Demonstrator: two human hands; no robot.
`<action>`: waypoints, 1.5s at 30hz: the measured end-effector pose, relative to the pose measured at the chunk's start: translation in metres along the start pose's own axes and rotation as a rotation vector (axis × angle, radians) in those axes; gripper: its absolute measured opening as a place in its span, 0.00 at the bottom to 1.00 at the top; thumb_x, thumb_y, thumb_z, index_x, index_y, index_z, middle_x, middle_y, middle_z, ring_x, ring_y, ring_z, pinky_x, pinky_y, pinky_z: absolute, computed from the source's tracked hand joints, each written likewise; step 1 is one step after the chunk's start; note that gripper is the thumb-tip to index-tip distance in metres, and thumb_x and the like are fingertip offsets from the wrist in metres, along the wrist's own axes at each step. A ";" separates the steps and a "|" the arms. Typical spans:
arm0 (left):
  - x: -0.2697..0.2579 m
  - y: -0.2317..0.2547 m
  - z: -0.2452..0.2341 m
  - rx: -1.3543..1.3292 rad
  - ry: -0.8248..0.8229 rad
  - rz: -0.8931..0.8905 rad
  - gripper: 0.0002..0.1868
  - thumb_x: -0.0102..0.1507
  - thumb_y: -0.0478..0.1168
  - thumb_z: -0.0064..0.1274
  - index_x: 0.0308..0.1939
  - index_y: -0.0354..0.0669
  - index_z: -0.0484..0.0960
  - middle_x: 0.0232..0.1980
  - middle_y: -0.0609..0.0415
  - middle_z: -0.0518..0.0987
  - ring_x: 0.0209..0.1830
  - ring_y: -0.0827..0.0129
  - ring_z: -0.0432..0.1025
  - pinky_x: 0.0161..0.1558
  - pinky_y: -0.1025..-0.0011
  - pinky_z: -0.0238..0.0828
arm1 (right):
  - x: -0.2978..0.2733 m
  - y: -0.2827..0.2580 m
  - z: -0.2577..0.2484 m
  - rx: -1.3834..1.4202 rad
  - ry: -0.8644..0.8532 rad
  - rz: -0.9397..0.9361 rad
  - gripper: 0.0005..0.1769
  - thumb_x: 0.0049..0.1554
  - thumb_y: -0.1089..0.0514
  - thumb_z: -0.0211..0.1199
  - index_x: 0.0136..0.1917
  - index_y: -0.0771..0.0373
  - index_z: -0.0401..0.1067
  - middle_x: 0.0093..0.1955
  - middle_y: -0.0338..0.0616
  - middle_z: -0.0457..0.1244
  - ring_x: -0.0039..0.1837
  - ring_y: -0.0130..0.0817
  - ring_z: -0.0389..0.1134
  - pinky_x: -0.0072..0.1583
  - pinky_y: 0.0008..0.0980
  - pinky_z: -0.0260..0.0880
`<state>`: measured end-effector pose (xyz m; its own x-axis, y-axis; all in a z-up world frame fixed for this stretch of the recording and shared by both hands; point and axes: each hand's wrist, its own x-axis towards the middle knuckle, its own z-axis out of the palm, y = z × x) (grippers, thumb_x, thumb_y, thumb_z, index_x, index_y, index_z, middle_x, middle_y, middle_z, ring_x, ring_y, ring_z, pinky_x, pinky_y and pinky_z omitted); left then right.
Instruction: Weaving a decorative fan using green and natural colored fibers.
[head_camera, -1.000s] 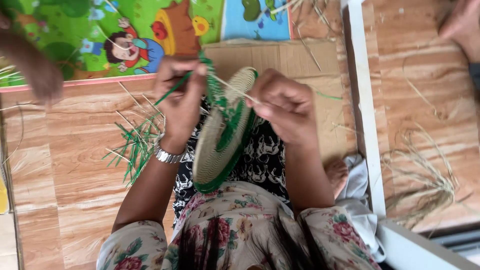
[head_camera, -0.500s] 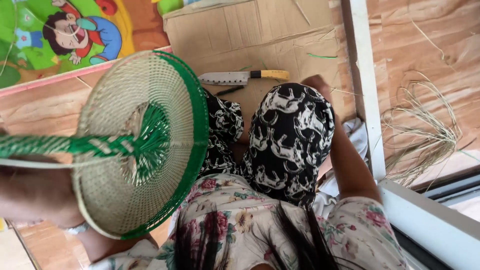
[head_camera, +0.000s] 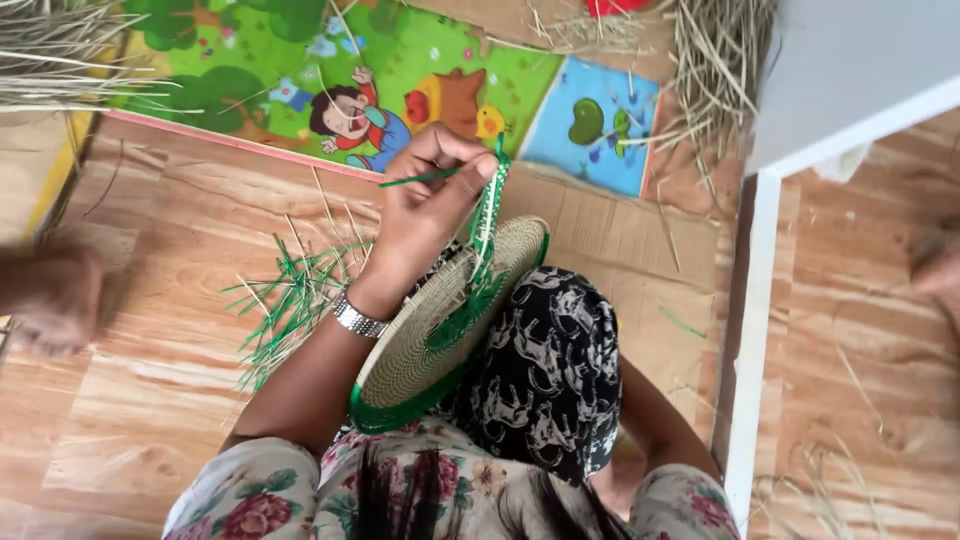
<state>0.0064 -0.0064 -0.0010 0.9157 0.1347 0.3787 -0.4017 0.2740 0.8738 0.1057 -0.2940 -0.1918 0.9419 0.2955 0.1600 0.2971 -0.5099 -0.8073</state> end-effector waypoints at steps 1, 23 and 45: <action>-0.001 -0.003 0.001 -0.027 0.001 -0.033 0.04 0.56 0.31 0.45 0.29 0.39 0.66 0.28 0.60 0.69 0.25 0.84 0.58 0.29 0.87 0.55 | -0.002 -0.004 0.001 -0.009 -0.015 0.001 0.09 0.45 0.67 0.52 0.42 0.67 0.63 0.40 0.43 0.59 0.41 0.29 0.58 0.45 0.25 0.59; 0.012 -0.042 0.001 -0.019 -0.017 0.208 0.01 0.58 0.29 0.44 0.32 0.36 0.68 0.28 0.58 0.69 0.24 0.81 0.59 0.27 0.85 0.56 | -0.085 -0.111 -0.030 1.113 0.171 0.195 0.12 0.52 0.72 0.45 0.43 0.59 0.63 0.38 0.41 0.59 0.37 0.25 0.58 0.42 0.23 0.58; 0.002 -0.017 0.017 0.069 -0.149 0.128 0.06 0.54 0.25 0.45 0.28 0.38 0.65 0.26 0.58 0.66 0.22 0.80 0.59 0.26 0.86 0.56 | -0.034 -0.262 0.022 0.588 0.187 -0.063 0.02 0.46 0.68 0.56 0.34 0.64 0.65 0.28 0.32 0.54 0.30 0.16 0.48 0.35 0.14 0.47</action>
<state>0.0154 -0.0269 -0.0097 0.8512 0.0203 0.5244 -0.5176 0.1975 0.8325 -0.0080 -0.1529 0.0023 0.9528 0.1362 0.2712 0.2667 0.0500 -0.9625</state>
